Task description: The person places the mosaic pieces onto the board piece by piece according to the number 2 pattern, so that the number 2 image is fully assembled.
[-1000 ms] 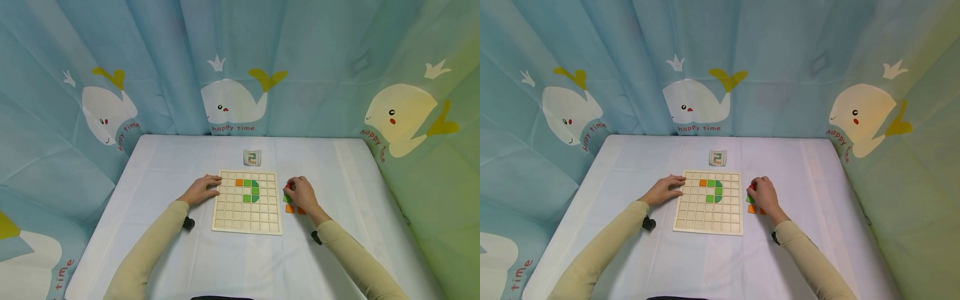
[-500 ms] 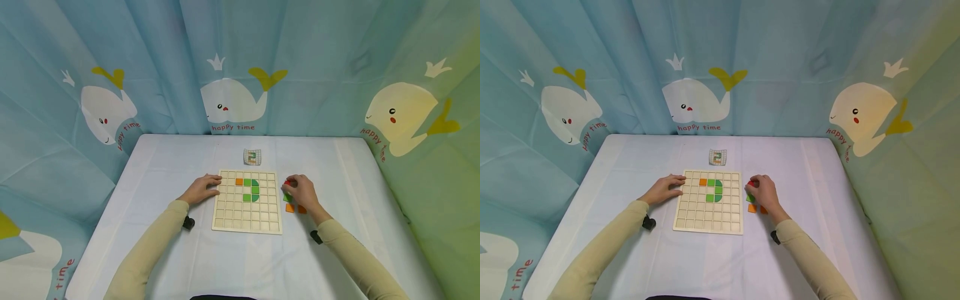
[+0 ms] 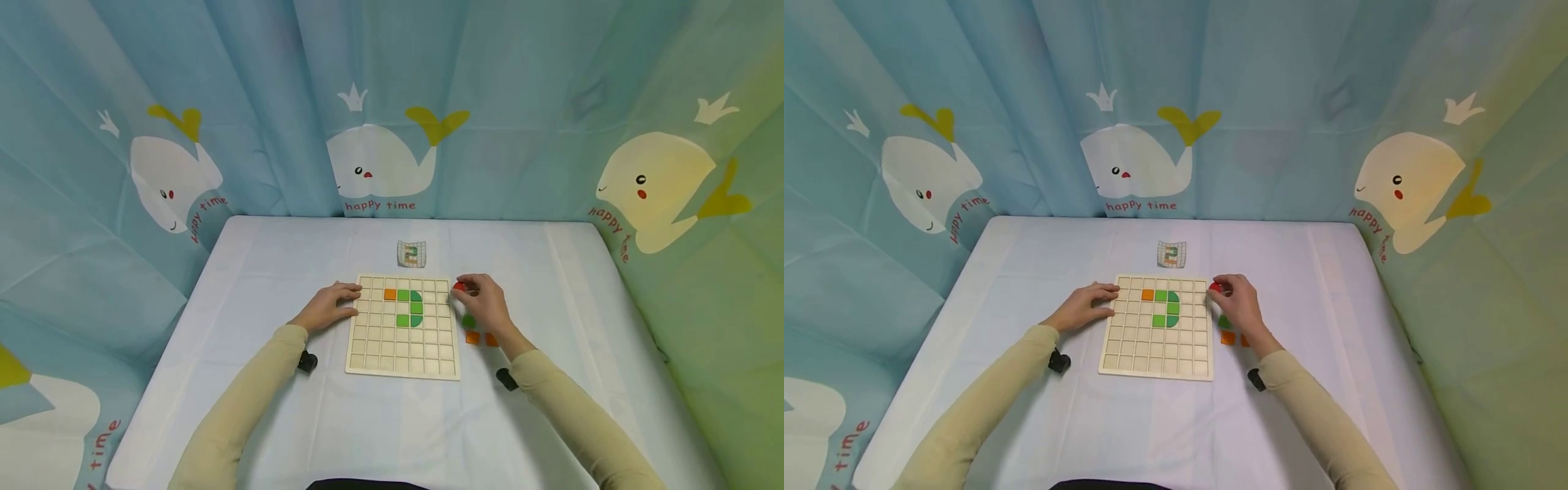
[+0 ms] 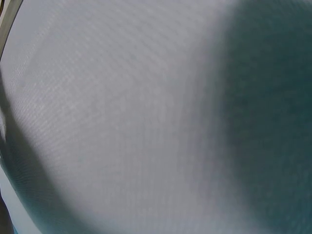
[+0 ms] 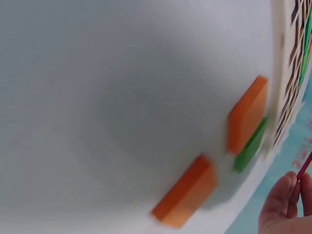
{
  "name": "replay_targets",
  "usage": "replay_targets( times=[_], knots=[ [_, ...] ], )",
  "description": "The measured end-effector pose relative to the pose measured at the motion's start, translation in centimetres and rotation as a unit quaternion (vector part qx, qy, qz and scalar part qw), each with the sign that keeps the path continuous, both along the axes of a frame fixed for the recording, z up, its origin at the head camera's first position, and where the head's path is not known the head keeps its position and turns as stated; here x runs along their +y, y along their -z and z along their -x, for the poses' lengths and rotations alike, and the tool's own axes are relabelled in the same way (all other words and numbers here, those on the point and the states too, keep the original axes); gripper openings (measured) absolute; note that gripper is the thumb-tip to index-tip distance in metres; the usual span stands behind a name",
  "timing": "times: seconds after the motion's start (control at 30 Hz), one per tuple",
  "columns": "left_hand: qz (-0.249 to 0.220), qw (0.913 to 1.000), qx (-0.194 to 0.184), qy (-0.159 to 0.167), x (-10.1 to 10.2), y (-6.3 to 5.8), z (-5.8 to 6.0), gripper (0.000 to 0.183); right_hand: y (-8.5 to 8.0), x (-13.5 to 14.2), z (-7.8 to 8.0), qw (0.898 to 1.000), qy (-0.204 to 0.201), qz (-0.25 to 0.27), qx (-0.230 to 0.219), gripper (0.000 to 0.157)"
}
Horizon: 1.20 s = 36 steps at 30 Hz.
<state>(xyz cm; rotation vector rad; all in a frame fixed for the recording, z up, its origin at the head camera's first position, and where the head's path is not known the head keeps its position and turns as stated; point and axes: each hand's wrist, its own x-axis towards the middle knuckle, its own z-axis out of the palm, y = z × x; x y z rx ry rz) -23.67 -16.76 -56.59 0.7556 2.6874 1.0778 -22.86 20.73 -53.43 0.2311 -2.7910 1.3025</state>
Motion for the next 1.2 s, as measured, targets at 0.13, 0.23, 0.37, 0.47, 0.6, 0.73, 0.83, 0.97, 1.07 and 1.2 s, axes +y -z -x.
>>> replay_targets(
  times=[0.13, 0.23, 0.37, 0.47, 0.6, 0.73, 0.83, 0.97, 1.07, 1.2],
  knots=[
    [0.008, 0.9999, -0.009, 0.002, 0.0, -0.2, 0.0, 0.046, -0.3, -1.7, -0.4, 0.999, -0.039, 0.003, -0.002, 0.036],
    [0.011, 0.9999, -0.01, 0.006, 0.0, -0.3, 0.1, 0.046, -0.4, -3.3, -0.6, 0.997, -0.072, 0.006, -0.002, 0.036],
    [0.003, 1.0, -0.006, 0.004, 0.0, -0.6, 0.3, 0.046, -0.4, -5.6, -0.8, 0.994, -0.112, 0.008, 0.0, 0.033],
    [0.002, 1.0, -0.008, 0.002, 0.0, -0.5, 0.3, 0.045, 0.0, -7.1, -1.1, 0.99, -0.142, -0.018, 0.002, 0.031],
    [-0.001, 0.9999, -0.004, 0.011, 0.0, -0.2, 0.3, 0.046, 0.5, -8.8, -1.8, 0.983, -0.172, -0.063, 0.003, 0.028],
    [-0.005, 0.9999, 0.002, 0.011, -0.1, 0.0, 0.3, 0.046, 0.8, -10.1, -2.3, 0.977, -0.194, -0.09, 0.011, 0.024],
    [-0.005, 1.0, 0.002, 0.006, -0.2, 0.1, 0.3, 0.046, 0.8, -10.8, -2.6, 0.971, -0.209, -0.11, 0.021, 0.023],
    [-0.009, 0.9999, -0.001, 0.006, -0.2, 0.1, 0.2, 0.046, 0.9, -11.1, -2.8, 0.966, -0.219, -0.137, 0.032, 0.023],
    [-0.011, 0.9999, -0.006, 0.005, -0.1, 0.0, 0.2, 0.046, 1.1, -11.2, -2.9, 0.963, -0.221, -0.148, 0.044, 0.024],
    [-0.01, 0.9999, -0.001, 0.003, -0.2, 0.1, 0.1, 0.046, 1.3, -11.4, -2.9, 0.962, -0.22, -0.15, 0.057, 0.023]
  ],
)
